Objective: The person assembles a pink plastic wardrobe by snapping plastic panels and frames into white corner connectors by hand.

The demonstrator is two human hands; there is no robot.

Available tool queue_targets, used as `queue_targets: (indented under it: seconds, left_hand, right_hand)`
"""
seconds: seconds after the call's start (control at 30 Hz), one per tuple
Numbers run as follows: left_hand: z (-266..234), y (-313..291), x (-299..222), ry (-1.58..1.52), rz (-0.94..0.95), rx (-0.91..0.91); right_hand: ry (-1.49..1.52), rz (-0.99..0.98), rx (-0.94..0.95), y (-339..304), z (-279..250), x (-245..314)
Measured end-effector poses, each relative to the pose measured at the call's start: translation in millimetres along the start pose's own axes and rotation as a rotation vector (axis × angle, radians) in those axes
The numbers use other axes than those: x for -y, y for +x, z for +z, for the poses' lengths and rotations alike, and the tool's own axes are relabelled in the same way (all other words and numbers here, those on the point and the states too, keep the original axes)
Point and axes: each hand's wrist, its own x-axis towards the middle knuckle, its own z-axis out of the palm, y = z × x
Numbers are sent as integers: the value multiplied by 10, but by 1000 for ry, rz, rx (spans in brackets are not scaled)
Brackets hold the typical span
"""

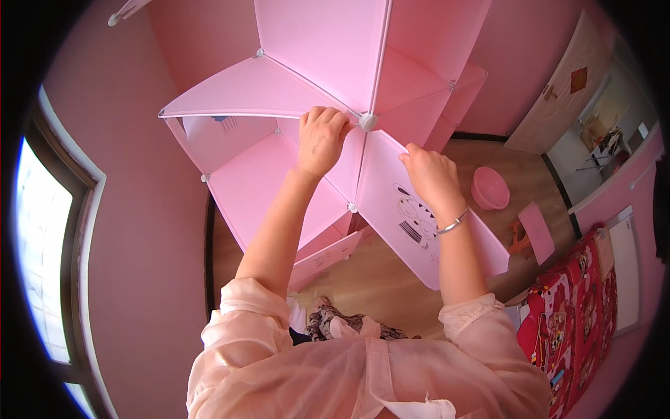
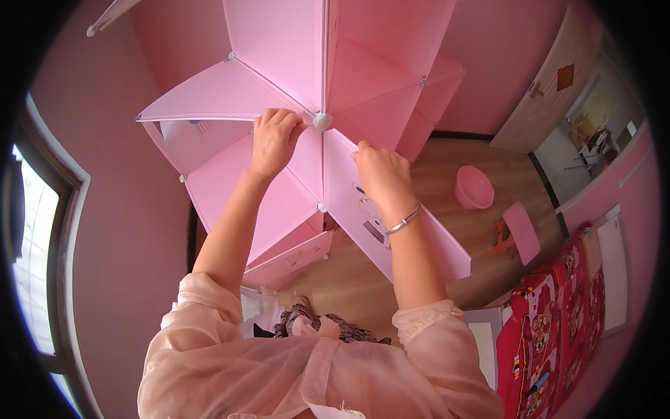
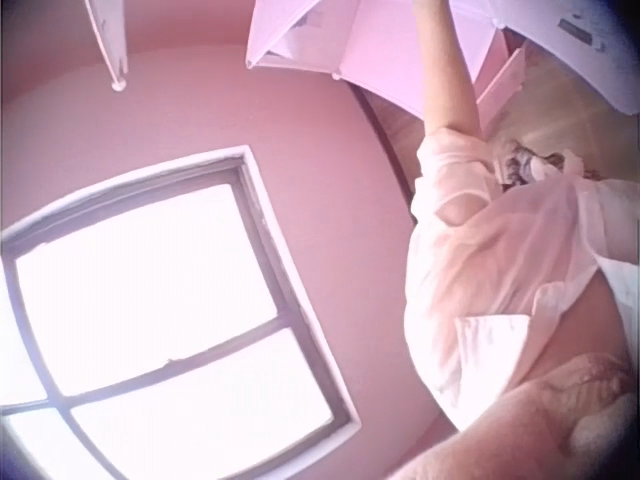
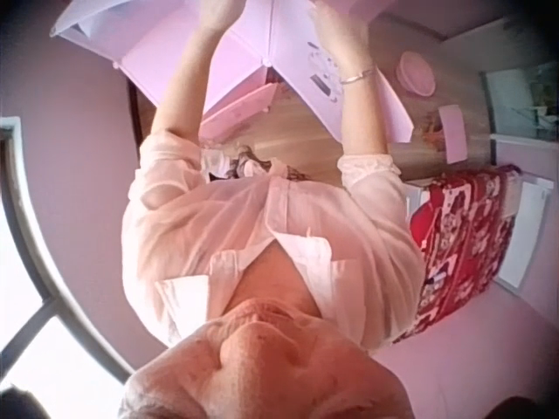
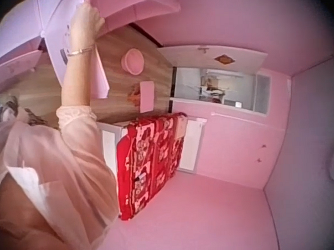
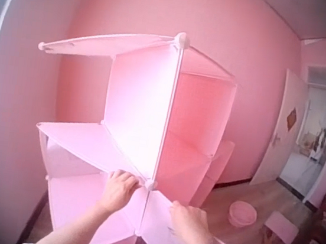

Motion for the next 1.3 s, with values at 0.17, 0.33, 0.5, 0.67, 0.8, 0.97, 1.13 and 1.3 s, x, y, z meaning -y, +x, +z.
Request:
queue_targets:
  seconds: [0.17, 0.33, 0.5, 0.67, 0.8, 0.97, 1.13, 1.3]
  left_hand:
    - [-71, 80, -63, 140, -67, 159]
    - [-162, 135, -54, 199, -122, 210]
    - [-177, 170, -36, 251, -88, 228]
    - [-202, 301, 75, 277, -64, 239]
    - [-152, 300, 97, 238, -50, 184]
    - [-237, 418, 104, 268, -26, 229]
    - [-181, 154, -15, 198, 19, 248]
    - [-233, -248, -85, -121, -53, -138]
  right_hand:
    - [-26, -18, 177, 130, -191, -131]
    - [-12, -87, 190, 180, -268, -92]
    - [-1, -89, 190, 246, -285, -115]
    - [-37, -125, 206, 449, -319, -175]
    - [-35, -140, 149, 476, -348, -143]
    - [-70, -127, 161, 439, -452, -61]
    - [-12, -8, 266, 83, -312, -25]
    - [36, 78, 256, -193, -232, -96]
